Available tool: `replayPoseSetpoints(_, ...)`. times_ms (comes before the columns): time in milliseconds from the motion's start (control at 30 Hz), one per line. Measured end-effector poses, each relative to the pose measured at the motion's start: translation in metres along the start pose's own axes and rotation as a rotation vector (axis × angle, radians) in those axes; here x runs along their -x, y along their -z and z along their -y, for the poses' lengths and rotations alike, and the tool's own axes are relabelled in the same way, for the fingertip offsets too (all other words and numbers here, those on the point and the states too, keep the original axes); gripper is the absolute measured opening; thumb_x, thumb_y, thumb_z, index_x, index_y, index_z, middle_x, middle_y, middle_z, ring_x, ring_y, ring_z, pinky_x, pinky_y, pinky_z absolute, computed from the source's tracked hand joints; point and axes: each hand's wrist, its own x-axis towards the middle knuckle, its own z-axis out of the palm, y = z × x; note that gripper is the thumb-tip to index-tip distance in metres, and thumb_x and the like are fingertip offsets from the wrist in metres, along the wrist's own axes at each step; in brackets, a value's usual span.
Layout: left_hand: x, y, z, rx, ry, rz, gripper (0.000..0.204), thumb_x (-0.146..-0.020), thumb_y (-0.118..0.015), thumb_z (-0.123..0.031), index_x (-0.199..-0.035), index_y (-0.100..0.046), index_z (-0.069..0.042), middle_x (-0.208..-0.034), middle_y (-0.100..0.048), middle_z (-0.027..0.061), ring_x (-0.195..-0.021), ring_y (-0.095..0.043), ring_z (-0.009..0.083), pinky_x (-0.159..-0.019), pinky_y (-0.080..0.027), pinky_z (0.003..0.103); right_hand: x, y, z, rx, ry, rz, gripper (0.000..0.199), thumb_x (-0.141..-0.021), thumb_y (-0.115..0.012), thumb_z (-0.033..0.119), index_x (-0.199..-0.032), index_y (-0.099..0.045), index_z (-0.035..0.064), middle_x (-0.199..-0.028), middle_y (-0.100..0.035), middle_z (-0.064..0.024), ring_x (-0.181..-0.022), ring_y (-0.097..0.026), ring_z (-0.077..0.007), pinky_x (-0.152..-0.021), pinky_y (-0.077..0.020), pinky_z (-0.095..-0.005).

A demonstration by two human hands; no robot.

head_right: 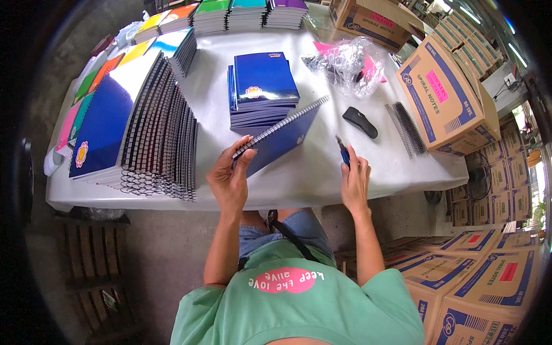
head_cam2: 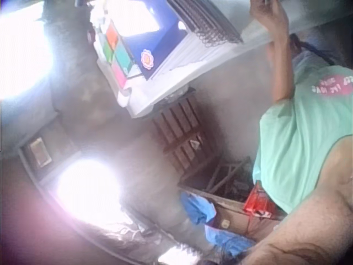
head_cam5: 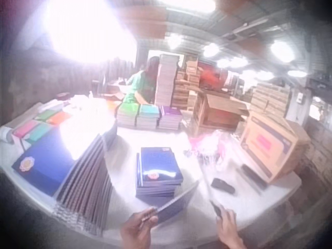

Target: The person takes spiral notebook components from a table, aligns the paper and covers, and uses blue-handled pliers to trim and secure the metal spiral binding.

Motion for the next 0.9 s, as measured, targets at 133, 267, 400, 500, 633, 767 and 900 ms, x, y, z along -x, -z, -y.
replayPoseSetpoints(133,-0.003,-0.009,-0.004,-0.202,-0.234,-0.049,0.031,-0.072,-0.075,-0.005,-0.102,-0.07,-0.009,-0.086,-0.069,0.0055,-0.074,-0.062,0.0161,-0.07,-0.045,0.027,-0.007,0.056,0.125,-0.278,0.176,0.036,0.046,-0.086,-0.062,0.025,-0.131,-0.051,0.0212,-0.108,-0.047,-0.0133,-0.101,-0.046,-0.0309,-0.089,-0.0375,-0.0397)
replayPoseSetpoints(267,-0.003,-0.007,-0.01,-0.392,-0.44,-0.045,0.038,-0.069,-0.075,-0.003,-0.105,-0.069,-0.012,-0.086,-0.068,0.0017,-0.073,-0.06,0.0162,-0.073,-0.041,0.028,-0.013,0.064,0.164,-0.038,0.383,0.043,0.044,-0.08,-0.068,0.028,-0.122,-0.059,0.0284,-0.111,-0.047,-0.013,-0.105,-0.045,-0.0308,-0.09,-0.0362,-0.0409)
replayPoseSetpoints(400,-0.003,-0.007,-0.015,-0.432,-0.508,-0.03,0.044,-0.064,-0.073,0.0,-0.106,-0.069,-0.013,-0.086,-0.068,-0.0004,-0.075,-0.06,0.0149,-0.078,-0.038,0.029,-0.014,0.065,0.165,-0.024,0.368,0.073,0.044,-0.08,-0.068,0.028,-0.123,-0.059,0.0287,-0.111,-0.046,-0.0134,-0.105,-0.044,-0.0323,-0.09,-0.0358,-0.0432)
replayPoseSetpoints(500,-0.002,-0.007,-0.012,-0.446,-0.557,-0.036,0.046,-0.063,-0.072,0.001,-0.106,-0.068,-0.013,-0.086,-0.069,-0.0009,-0.075,-0.06,0.0143,-0.078,-0.038,0.029,-0.011,0.072,0.164,-0.009,0.333,0.153,0.042,-0.08,-0.067,0.028,-0.121,-0.06,0.0277,-0.11,-0.047,-0.0133,-0.104,-0.046,-0.0314,-0.09,-0.0366,-0.0435)
replayPoseSetpoints(633,0.0,-0.013,-0.012,-0.461,-0.627,-0.055,0.044,-0.062,-0.072,0.001,-0.104,-0.069,-0.012,-0.089,-0.069,0.0002,-0.075,-0.061,0.0149,-0.075,-0.039,0.029,-0.01,0.082,0.159,-0.22,0.271,0.336,0.041,-0.085,-0.063,0.03,-0.124,-0.056,0.0214,-0.099,-0.054,-0.0128,-0.089,-0.056,-0.0279,-0.076,-0.0462,-0.039)
replayPoseSetpoints(767,0.003,-0.018,-0.008,-0.46,-0.7,-0.05,0.038,-0.061,-0.074,0.002,-0.097,-0.07,-0.007,-0.09,-0.07,0.0049,-0.073,-0.061,0.0181,-0.067,-0.044,0.03,-0.003,0.083,0.138,-1.262,-0.415,0.891,0.048,-0.093,-0.053,0.03,-0.135,-0.039,0.0112,-0.088,-0.06,-0.0106,-0.072,-0.063,-0.0208,-0.056,-0.0518,-0.0292)
replayPoseSetpoints(900,0.0,-0.021,-0.017,-0.458,-0.65,-0.061,0.03,-0.066,-0.073,0.006,-0.095,-0.069,-0.002,-0.085,-0.069,0.0065,-0.072,-0.062,0.0218,-0.062,-0.049,0.03,-0.008,0.061,0.118,-1.251,-0.177,0.917,0.055,-0.093,-0.054,0.032,-0.139,-0.034,0.0088,-0.095,-0.061,-0.0118,-0.081,-0.061,-0.0184,-0.074,-0.0495,-0.0293)
